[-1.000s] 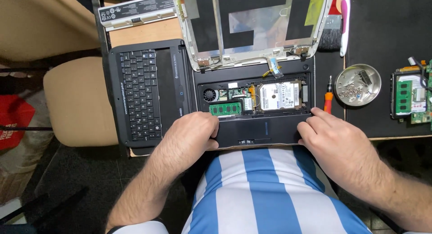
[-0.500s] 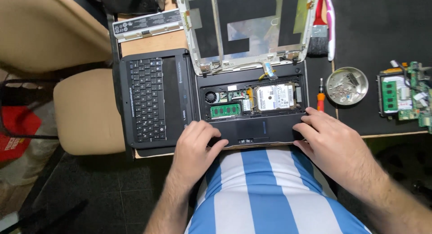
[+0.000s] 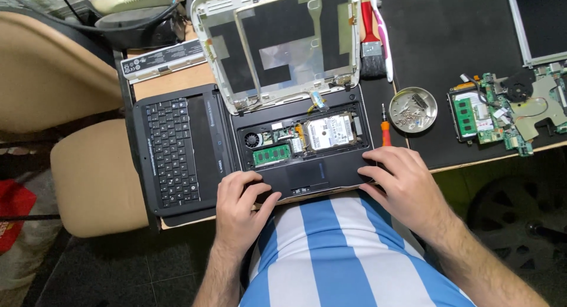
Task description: Securing internal components of a laptop using a screwdriver, including the hard drive and various connectors.
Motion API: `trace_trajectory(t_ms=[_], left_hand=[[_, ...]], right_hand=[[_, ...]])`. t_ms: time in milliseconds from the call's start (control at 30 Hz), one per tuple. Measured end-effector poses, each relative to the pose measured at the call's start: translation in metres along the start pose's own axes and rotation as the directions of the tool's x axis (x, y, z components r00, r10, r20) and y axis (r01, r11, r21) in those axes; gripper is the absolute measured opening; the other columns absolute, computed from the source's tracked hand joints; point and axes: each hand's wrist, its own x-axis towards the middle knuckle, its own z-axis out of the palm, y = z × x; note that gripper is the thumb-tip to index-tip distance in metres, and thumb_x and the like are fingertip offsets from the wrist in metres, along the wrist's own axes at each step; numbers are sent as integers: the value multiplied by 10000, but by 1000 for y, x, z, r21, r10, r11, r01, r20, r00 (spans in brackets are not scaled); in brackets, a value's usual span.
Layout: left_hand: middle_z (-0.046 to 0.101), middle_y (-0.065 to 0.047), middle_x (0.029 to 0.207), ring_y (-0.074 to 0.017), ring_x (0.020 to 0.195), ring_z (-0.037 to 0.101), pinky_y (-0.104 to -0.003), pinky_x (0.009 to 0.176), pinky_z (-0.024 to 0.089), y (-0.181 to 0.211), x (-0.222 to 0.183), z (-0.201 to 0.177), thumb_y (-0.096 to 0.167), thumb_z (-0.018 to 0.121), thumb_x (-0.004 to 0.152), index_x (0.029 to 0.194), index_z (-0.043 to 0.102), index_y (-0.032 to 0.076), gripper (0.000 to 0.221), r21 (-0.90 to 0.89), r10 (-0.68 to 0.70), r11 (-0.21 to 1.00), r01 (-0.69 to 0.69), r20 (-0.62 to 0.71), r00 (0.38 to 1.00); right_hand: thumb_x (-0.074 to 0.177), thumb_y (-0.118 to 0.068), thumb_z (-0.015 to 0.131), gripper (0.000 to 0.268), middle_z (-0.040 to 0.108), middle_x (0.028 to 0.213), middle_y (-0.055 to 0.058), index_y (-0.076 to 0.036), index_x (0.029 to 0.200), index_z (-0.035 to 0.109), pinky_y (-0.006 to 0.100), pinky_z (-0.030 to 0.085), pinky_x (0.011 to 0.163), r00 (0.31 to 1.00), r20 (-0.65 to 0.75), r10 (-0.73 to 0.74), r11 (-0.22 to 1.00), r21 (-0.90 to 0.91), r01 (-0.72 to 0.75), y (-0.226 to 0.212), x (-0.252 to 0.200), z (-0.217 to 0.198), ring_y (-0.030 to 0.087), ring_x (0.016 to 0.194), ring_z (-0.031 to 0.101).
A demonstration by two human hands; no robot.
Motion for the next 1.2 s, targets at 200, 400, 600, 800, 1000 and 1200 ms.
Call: trace_trajectory(t_ms=[200,400,600,800,1000,1200], left_hand=[[720,-146,1418,-372,1395,696,-546,1212,561,16,26,26,261,968,1060,1196,836,108,243,-66,-86,995,76,-148,985],[658,-167,1590,-414,1594,621,-605,1362,494,17,25,42,297,900,1099,1350,771,89,350,-47,-195,981,190,-149,970],[722,-181,1476,-430,1505,696,-564,1293,581,19,20,52,339,828,1145,1303,792,52,330,71,-175,977,199,-257,950],[752,-200,1342,-432,1346,735,-559,1162,672,20,19,59,323,752,1179,1180,822,26,305,118,-180,967,227,-320,930],[785,-159,1215,-383,1194,750,-495,1043,674,19,20,61,252,689,1211,1104,827,51,266,123,-141,972,200,-377,915],[803,-96,1087,-297,983,765,-465,929,592,24,31,60,245,682,1208,1036,800,93,258,141,-146,966,217,-394,907]], right_hand=[[990,-266,1010,315,827,1375,126,-112,1221,861,592,626,1165,995,-81,-52,988,139,63,13,7,-5,365,1302,772],[991,-270,1017,313,849,1322,163,-60,1151,849,607,653,1176,982,-175,-70,950,288,119,25,19,-4,425,1385,796],[978,-330,1044,340,854,1140,125,-67,1054,843,544,717,1019,952,-257,-164,903,349,249,43,35,6,428,1289,841],[970,-502,1036,431,831,1100,60,-121,1029,844,588,698,1053,951,-244,-188,879,390,274,56,37,12,354,1219,843],[998,-296,987,174,831,1123,-7,-217,1058,844,572,666,1163,971,-177,-159,864,451,224,74,24,33,293,1233,839],[996,-261,989,195,830,1160,-2,-188,1091,835,591,647,1207,972,-137,-188,834,501,232,83,19,35,314,1273,814]])
